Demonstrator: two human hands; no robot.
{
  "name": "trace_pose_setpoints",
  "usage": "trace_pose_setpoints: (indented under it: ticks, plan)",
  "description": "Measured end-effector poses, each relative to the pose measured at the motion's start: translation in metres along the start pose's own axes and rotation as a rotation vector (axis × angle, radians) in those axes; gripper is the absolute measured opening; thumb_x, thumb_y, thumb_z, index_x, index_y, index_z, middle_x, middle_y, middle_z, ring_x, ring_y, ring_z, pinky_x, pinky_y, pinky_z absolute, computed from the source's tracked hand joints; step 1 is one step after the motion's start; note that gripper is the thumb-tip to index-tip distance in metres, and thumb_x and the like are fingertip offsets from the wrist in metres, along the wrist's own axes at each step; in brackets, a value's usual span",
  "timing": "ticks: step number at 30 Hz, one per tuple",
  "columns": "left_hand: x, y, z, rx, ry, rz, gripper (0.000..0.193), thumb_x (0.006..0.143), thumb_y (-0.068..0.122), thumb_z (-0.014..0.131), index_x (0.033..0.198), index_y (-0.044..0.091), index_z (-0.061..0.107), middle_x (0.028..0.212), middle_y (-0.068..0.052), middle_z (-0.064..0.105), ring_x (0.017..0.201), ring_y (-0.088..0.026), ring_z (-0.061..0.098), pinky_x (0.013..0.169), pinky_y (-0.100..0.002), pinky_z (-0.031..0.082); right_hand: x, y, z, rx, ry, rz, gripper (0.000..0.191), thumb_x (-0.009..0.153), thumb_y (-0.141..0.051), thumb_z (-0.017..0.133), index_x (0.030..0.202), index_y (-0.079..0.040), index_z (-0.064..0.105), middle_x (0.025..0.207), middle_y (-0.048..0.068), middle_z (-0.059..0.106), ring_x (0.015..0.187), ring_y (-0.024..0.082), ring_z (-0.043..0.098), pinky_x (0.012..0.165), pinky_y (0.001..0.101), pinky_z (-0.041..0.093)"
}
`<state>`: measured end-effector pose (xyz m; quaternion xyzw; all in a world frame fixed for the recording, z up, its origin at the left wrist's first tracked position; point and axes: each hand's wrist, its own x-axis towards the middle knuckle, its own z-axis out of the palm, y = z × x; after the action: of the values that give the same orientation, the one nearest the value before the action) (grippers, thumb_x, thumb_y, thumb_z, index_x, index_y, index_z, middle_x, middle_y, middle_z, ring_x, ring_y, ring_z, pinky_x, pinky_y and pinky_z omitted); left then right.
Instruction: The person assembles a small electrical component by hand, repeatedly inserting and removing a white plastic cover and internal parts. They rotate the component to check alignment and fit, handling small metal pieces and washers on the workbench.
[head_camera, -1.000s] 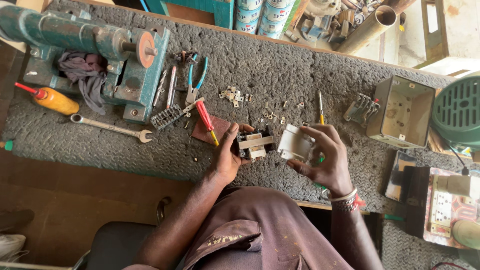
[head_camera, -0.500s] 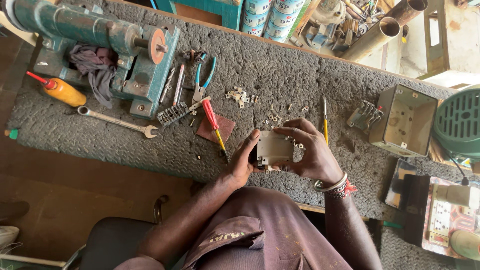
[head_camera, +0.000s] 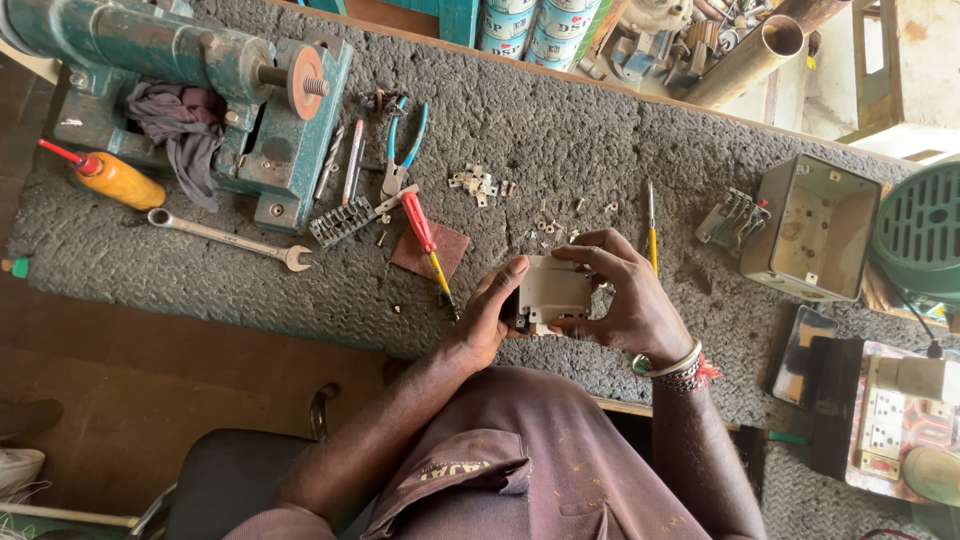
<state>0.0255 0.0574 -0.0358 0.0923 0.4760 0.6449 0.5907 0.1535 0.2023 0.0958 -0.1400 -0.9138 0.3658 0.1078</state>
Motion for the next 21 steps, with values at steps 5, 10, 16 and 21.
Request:
trace_pose_setpoints:
  ticks: [5,10,16,21]
  plan:
    - [-0.0016,0.0011,0.0004,-0.021,-0.039,0.027,0.091,0.084,0.074,0.059,0.141,0.003,0.049,0.111,-0.014,0.063,0.099,-0.016,0.071,0.067,-0.030,0.067,0.0008,-0.0014,0.0007,0.006,0.008,-0.003,0.081,0.056,-0.025,0.098,0.129,-0.007,0.067,0.129,0.015,0.060,0.116,0.029,0.066,0.096,0.0404,0.059]
    - [-0.0028,0.0025,-0.0006,0.006,-0.048,0.041,0.092,0.085,0.076,0.057,0.138,0.001,0.052,0.109,-0.017,0.062,0.096,-0.020,0.071,0.063,-0.031,0.066,0.0006,-0.0034,0.0020,0.012,0.004,-0.005,0.081,0.057,-0.024,0.098,0.130,-0.008,0.067,0.129,0.014,0.061,0.116,0.029,0.067,0.097,0.0404,0.059]
    - [-0.0012,-0.0002,-0.0014,-0.001,0.009,-0.017,0.099,0.080,0.078,0.058,0.145,0.004,0.049,0.115,-0.016,0.062,0.104,-0.020,0.069,0.068,-0.033,0.066,-0.0017,-0.0026,0.0032,0.007,-0.008,-0.002,0.082,0.057,-0.026,0.098,0.130,-0.009,0.067,0.130,0.014,0.060,0.115,0.029,0.067,0.095,0.0400,0.060]
    - [-0.0008,0.0000,-0.0018,0.042,-0.005,0.004,0.100,0.080,0.079,0.054,0.145,0.003,0.046,0.114,-0.017,0.061,0.106,-0.021,0.071,0.070,-0.033,0.069,-0.0028,-0.0024,0.0047,0.013,-0.002,0.020,0.082,0.056,-0.027,0.098,0.130,-0.010,0.067,0.130,0.014,0.060,0.115,0.028,0.067,0.094,0.0395,0.061]
